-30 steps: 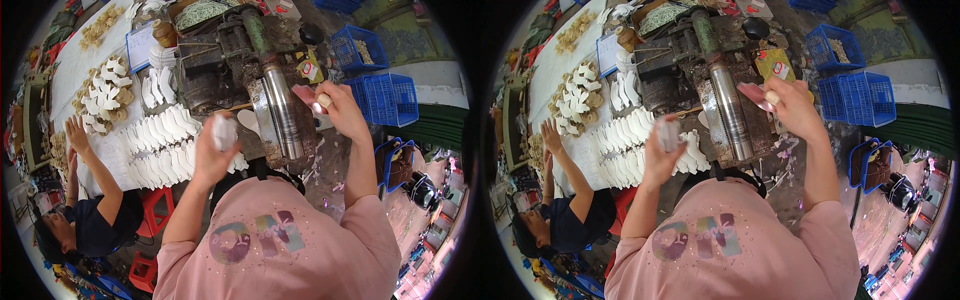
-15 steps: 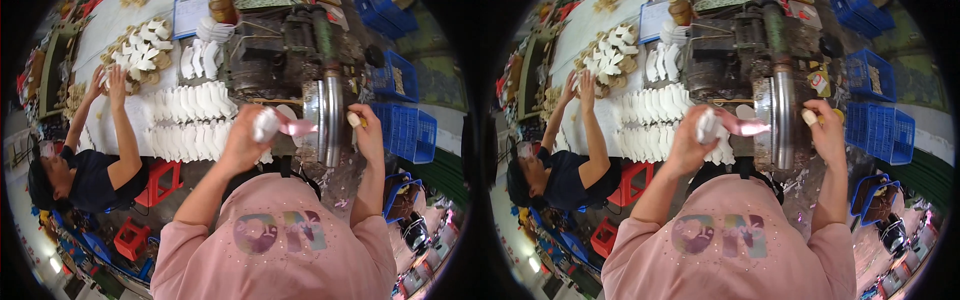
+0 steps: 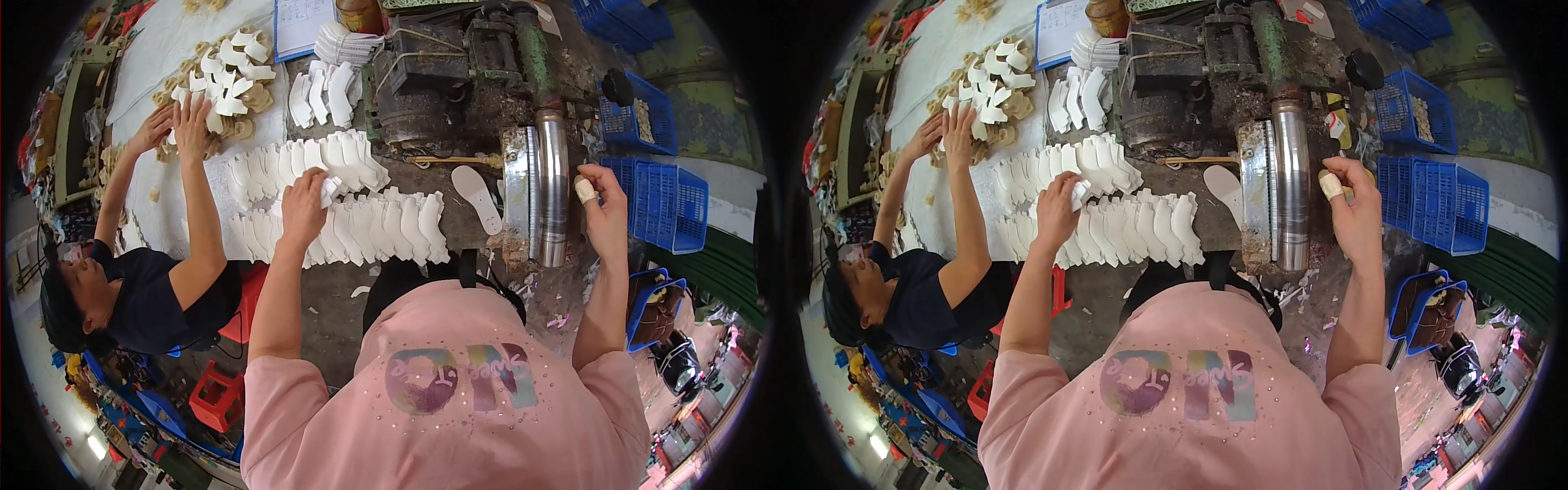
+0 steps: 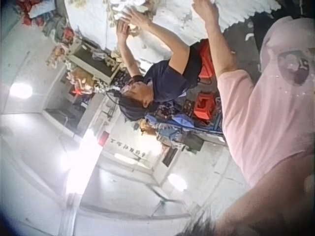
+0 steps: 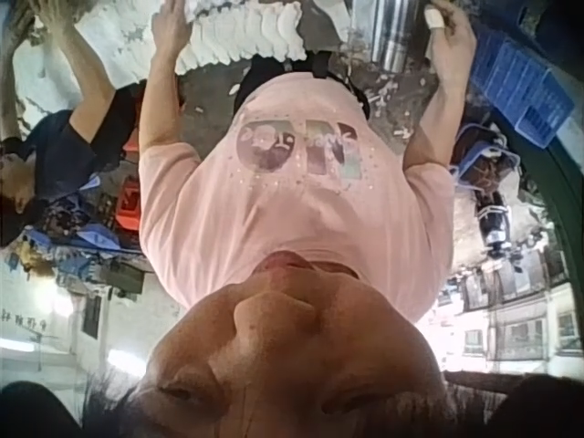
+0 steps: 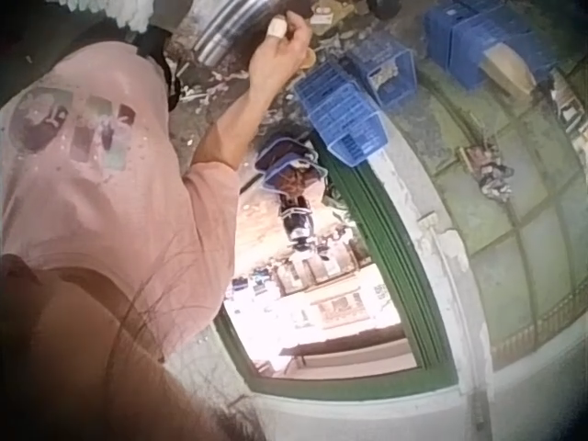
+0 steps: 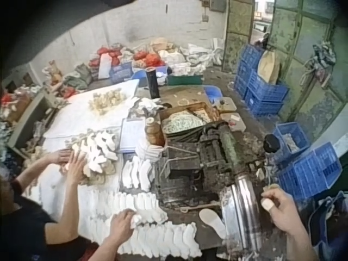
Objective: Applying adhesive and preparing shoe components for manufacturing.
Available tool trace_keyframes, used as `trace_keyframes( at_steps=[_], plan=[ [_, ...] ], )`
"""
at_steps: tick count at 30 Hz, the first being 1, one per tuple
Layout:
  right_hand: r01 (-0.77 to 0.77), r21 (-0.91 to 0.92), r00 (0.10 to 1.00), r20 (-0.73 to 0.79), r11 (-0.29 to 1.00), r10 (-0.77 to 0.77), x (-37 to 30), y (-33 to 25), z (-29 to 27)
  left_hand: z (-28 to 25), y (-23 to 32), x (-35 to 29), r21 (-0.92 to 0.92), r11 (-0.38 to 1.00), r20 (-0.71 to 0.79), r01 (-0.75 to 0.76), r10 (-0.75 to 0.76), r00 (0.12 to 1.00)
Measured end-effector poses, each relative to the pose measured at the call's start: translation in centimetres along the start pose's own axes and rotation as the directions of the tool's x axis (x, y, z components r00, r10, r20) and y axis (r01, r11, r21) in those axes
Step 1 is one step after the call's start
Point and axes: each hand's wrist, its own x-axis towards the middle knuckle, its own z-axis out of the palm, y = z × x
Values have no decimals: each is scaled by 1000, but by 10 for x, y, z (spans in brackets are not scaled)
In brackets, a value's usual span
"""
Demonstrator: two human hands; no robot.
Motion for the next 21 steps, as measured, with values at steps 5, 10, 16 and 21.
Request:
trace_keyframes(
  at_steps=[5,10,16,21],
  plan=[
    [11,19,1000,-4,1000,-11,0,-1,1,-6,9,0,81,996,232,29,-47,972],
    [48,58,998,-45,997,-46,-9,-30,3,-43,31,8,-309,942,184,132,-77,980],
    [459,106,883,56,882,-466,-27,-89,61,-87,150,11,-999,6,-39,-39,-33,999],
    [456,190,890,-118,870,-441,-44,-87,98,-94,213,4,-937,-349,-26,-24,0,1000]
  ],
)
